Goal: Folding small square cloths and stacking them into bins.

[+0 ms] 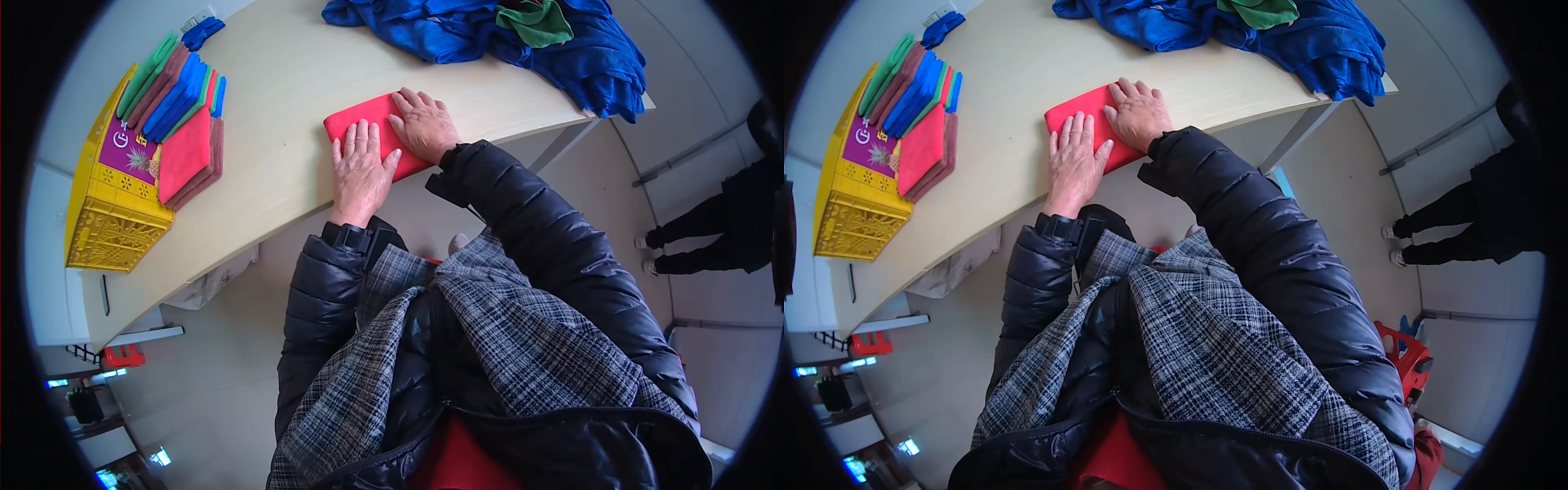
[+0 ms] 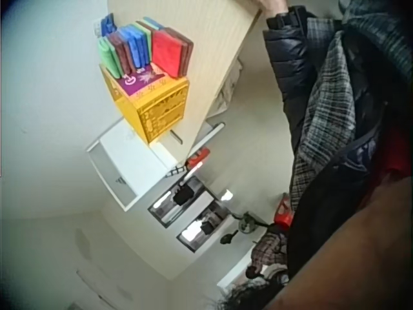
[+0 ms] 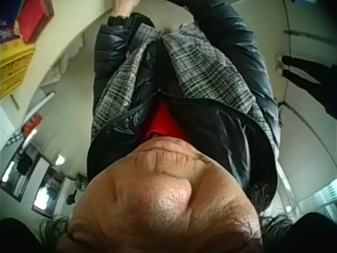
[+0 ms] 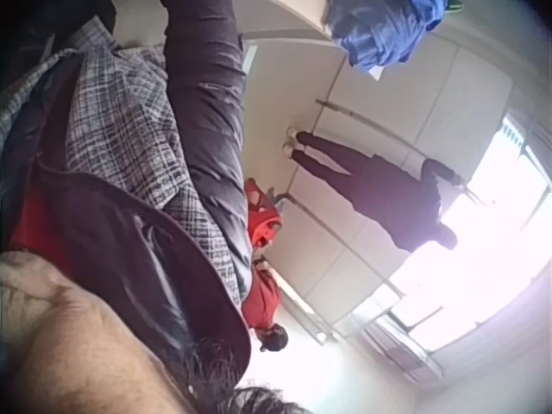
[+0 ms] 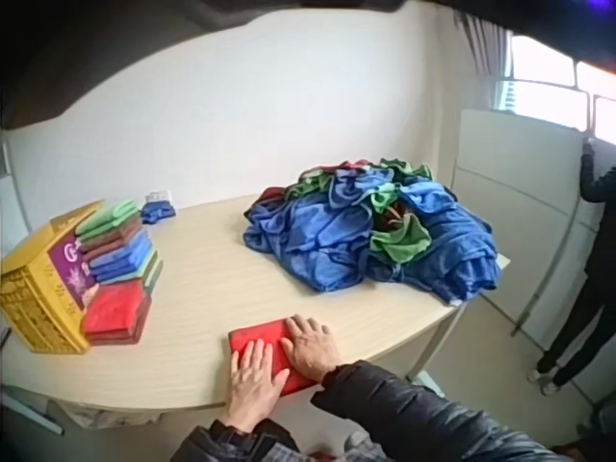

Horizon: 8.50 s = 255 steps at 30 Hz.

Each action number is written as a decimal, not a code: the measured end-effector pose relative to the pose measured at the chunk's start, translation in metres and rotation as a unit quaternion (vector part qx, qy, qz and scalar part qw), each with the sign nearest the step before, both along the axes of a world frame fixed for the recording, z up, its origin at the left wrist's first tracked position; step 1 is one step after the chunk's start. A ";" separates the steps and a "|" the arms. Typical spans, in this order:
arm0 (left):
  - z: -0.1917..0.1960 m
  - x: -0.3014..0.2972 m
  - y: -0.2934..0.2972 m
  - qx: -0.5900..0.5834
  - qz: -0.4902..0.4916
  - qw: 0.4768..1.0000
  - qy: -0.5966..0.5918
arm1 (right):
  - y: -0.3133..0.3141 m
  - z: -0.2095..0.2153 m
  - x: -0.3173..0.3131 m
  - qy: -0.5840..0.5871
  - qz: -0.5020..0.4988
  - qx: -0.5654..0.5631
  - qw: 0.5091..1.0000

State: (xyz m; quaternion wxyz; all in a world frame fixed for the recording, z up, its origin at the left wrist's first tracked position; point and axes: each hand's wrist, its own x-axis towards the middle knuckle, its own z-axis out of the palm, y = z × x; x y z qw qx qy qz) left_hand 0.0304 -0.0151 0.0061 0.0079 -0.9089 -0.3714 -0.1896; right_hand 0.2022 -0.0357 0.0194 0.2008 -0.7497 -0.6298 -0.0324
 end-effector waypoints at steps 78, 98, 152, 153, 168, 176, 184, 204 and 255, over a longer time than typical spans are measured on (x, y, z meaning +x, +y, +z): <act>0.011 -0.034 -0.040 -0.005 -0.026 1.000 -0.012 | -0.027 -0.005 -0.029 -0.031 0.114 0.027 0.993; 0.004 -0.031 -0.012 0.035 -0.021 0.999 0.003 | -0.004 0.002 -0.030 -0.015 0.099 0.021 0.995; 0.007 -0.033 -0.040 -0.009 0.031 0.999 0.025 | -0.006 0.017 -0.026 -0.081 0.079 0.045 0.993; 0.008 -0.032 -0.040 -0.013 0.032 0.999 0.027 | 0.001 0.015 -0.036 -0.071 0.136 0.019 0.988; 0.008 -0.030 -0.038 0.013 0.032 0.999 0.036 | 0.008 -0.005 0.016 -0.014 0.037 -0.015 0.999; 0.028 -0.032 -0.007 -0.036 0.003 0.998 -0.050 | 0.006 0.010 0.008 -0.100 0.018 -0.029 0.994; 0.010 0.019 0.055 -0.024 0.007 1.000 -0.014 | 0.024 -0.009 -0.005 -0.054 0.077 0.008 0.996; 0.007 -0.001 0.046 -0.118 0.152 0.981 0.002 | 0.005 -0.004 0.002 -0.027 0.027 -0.010 0.999; 0.003 -0.015 0.014 -0.051 0.091 0.995 0.003 | -0.012 0.000 0.025 -0.005 -0.001 -0.045 0.999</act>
